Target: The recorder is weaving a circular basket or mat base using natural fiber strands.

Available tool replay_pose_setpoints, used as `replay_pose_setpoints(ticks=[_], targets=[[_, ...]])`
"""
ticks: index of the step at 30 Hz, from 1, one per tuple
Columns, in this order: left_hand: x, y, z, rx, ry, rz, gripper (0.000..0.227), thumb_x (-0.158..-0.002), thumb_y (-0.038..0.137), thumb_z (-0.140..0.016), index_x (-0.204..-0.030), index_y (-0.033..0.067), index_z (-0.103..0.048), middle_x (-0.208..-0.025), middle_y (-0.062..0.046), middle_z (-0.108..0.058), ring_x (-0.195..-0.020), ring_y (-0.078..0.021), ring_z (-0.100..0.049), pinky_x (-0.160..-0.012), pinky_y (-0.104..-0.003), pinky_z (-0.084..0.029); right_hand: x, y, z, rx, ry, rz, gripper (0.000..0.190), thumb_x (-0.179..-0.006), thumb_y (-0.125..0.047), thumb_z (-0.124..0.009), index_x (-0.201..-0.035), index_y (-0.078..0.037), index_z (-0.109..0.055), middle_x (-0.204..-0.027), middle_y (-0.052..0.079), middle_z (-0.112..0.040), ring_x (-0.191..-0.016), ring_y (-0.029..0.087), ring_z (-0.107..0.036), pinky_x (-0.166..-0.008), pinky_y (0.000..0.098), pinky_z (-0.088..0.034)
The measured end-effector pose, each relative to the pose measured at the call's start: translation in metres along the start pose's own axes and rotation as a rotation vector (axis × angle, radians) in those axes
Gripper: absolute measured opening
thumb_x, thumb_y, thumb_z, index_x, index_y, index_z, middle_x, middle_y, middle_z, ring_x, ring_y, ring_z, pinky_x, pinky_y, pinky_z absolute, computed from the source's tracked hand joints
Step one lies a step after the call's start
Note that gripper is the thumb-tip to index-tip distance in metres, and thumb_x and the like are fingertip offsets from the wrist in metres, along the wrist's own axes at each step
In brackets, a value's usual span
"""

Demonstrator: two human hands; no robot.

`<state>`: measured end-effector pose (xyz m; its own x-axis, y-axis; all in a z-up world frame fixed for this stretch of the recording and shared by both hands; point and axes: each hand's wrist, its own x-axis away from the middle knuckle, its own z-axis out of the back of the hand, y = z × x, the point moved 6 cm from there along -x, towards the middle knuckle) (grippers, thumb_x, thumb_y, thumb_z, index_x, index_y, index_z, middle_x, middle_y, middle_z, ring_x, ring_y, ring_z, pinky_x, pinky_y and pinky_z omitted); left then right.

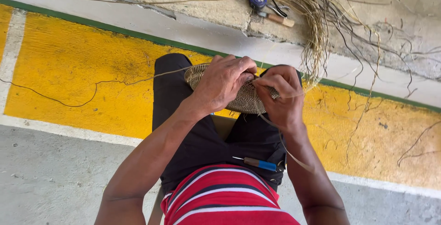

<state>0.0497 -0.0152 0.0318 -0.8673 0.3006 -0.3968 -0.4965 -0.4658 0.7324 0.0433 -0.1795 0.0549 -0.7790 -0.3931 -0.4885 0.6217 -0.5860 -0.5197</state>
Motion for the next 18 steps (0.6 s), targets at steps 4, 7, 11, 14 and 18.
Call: replay_pose_setpoints(ticks=[4,7,11,14,18], targets=[[0.004,0.005,-0.001,-0.041,0.039,-0.039,0.015,-0.098,0.012,-0.067,-0.112,0.0129,-0.062,-0.094,0.000,-0.069,-0.085,-0.0207,-0.060,-0.081,-0.039,-0.039,-0.012,0.036,0.028,-0.360,-0.172,-0.041,0.028,-0.084,-0.010,-0.084,-0.110,-0.008,-0.073,-0.110,0.007,-0.066,-0.107,0.021,-0.062,-0.095,0.0339,-0.052],[0.011,0.011,-0.001,-0.006,0.059,-0.018,0.014,-0.100,0.013,-0.068,-0.111,0.0128,-0.059,-0.093,0.001,-0.066,-0.086,-0.0197,-0.060,-0.082,-0.039,-0.039,-0.019,0.099,0.011,-0.532,-0.251,-0.251,0.021,-0.098,-0.018,-0.074,-0.116,-0.008,-0.072,-0.107,0.003,-0.070,-0.102,0.014,-0.065,-0.093,0.0295,-0.054],[0.019,0.020,0.004,0.029,0.148,-0.026,0.020,-0.098,0.013,-0.069,-0.112,0.0099,-0.054,-0.095,-0.004,-0.061,-0.092,-0.0243,-0.060,-0.086,-0.041,-0.042,-0.019,0.098,-0.025,-0.622,-0.507,-0.402,0.018,-0.104,-0.021,-0.067,-0.112,-0.007,-0.073,-0.097,0.001,-0.070,-0.091,0.011,-0.063,-0.083,0.0290,-0.053],[0.026,0.020,0.012,0.038,0.213,-0.030,0.024,-0.096,0.013,-0.072,-0.110,0.0084,-0.053,-0.099,-0.008,-0.059,-0.095,-0.0288,-0.059,-0.088,-0.042,-0.044,-0.021,0.072,-0.046,-0.755,-0.781,-0.323,0.019,-0.101,-0.021,-0.068,-0.108,-0.004,-0.073,-0.092,0.002,-0.071,-0.088,0.010,-0.063,-0.079,0.0300,-0.054],[0.029,0.014,0.009,0.036,0.136,0.015,0.020,-0.096,0.013,-0.074,-0.106,0.0095,-0.056,-0.095,-0.005,-0.060,-0.092,-0.0264,-0.059,-0.085,-0.042,-0.044,-0.027,0.070,-0.054,-0.740,-0.721,-0.212,0.016,-0.100,-0.020,-0.069,-0.103,-0.004,-0.073,-0.089,0.001,-0.071,-0.082,0.009,-0.063,-0.073,0.0292,-0.054]])
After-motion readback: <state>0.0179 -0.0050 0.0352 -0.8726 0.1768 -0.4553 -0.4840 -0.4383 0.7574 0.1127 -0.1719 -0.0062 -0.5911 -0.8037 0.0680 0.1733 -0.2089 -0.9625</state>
